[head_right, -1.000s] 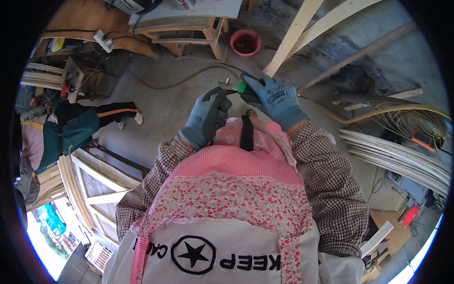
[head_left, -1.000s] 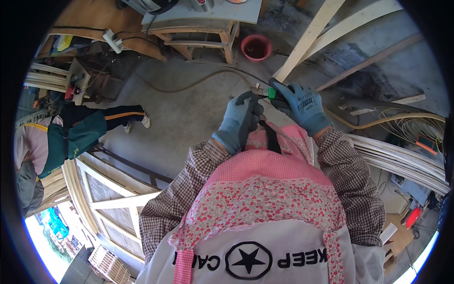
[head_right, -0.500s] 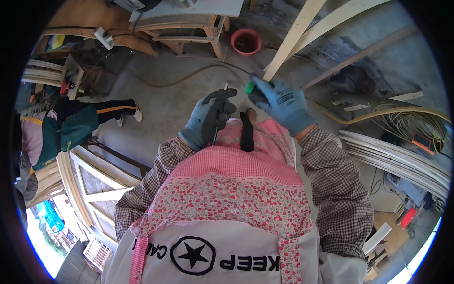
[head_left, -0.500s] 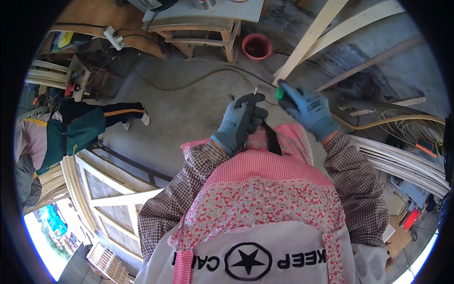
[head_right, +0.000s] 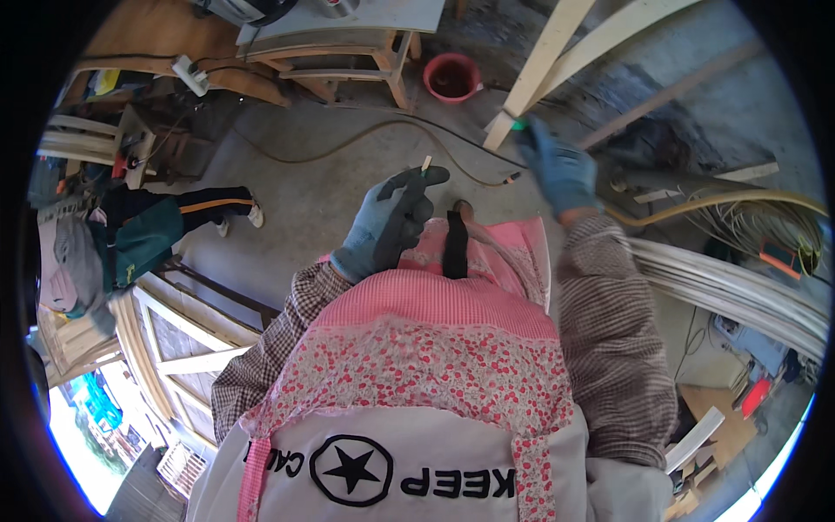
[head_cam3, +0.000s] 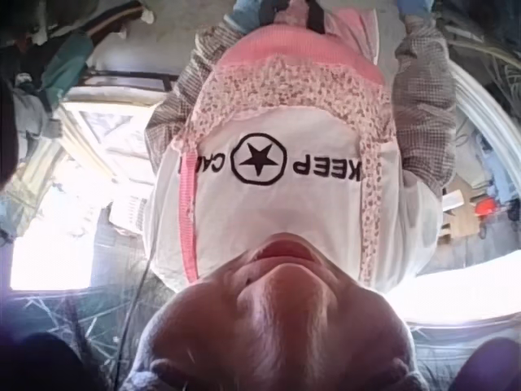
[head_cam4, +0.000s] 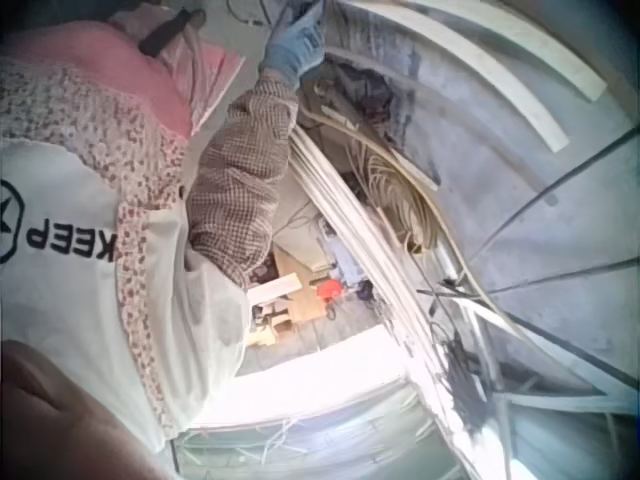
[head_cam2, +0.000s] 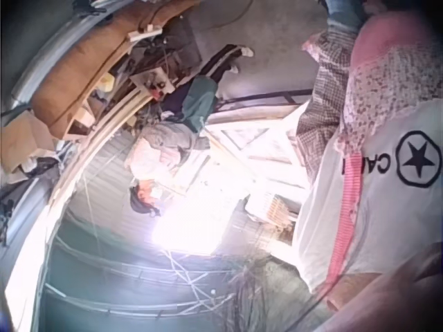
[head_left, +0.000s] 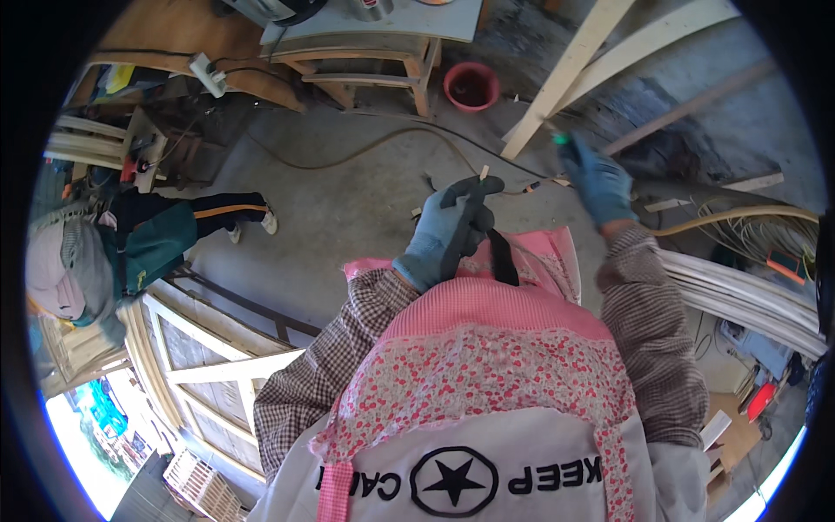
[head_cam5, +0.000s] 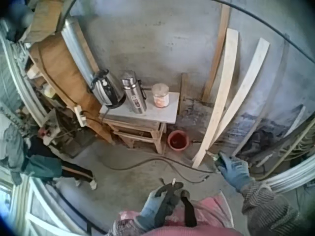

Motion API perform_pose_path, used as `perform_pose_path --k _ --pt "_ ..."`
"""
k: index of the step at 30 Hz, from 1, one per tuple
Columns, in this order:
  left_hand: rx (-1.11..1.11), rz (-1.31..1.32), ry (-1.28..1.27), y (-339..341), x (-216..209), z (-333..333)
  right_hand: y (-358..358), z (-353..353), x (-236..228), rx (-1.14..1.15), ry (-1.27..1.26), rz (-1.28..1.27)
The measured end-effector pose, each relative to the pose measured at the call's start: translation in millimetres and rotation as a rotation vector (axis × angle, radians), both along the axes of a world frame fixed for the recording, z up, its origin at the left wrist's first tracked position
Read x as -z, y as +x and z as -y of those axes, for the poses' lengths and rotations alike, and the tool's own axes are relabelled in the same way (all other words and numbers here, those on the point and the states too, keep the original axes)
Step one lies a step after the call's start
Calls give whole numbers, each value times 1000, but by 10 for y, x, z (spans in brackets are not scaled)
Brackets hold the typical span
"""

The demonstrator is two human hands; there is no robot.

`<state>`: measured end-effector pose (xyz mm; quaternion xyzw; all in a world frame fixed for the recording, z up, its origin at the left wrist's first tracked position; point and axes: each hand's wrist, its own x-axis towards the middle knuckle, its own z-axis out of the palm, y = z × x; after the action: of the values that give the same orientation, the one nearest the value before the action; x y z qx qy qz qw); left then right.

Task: The person sharpens a pencil using a utility knife, then marks a wooden frame with the pencil. They measure the frame with a tape measure and continue marking. Another person is present in the background.

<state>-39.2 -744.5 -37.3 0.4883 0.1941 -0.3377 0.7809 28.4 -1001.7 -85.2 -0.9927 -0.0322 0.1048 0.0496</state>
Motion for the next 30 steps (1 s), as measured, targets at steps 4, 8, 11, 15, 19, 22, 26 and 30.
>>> perform_pose_path --k 4,8,11,15,19,22,26,30 --pt "-98 -32 -19 27 101 -57 -88 -198 -247 -208 195 190" --pt "-39 38 113 102 56 -36 -325 -556 -304 -433 195 79" --pt "-75 -27 99 97 41 -36 -379 -642 -370 -420 204 -39" --pt "-79 -16 75 84 92 -30 -368 -633 -371 -438 130 -8" --pt "-100 -58 121 104 72 4 -308 -577 -286 -481 81 113" --pt "-4 13 -21 60 70 -19 -44 -217 116 -171 -29 72" --pt "-65 -3 -23 46 161 -63 58 171 -77 -58 113 158" --pt "-56 55 50 74 170 -4 -219 -428 -371 -352 176 45"
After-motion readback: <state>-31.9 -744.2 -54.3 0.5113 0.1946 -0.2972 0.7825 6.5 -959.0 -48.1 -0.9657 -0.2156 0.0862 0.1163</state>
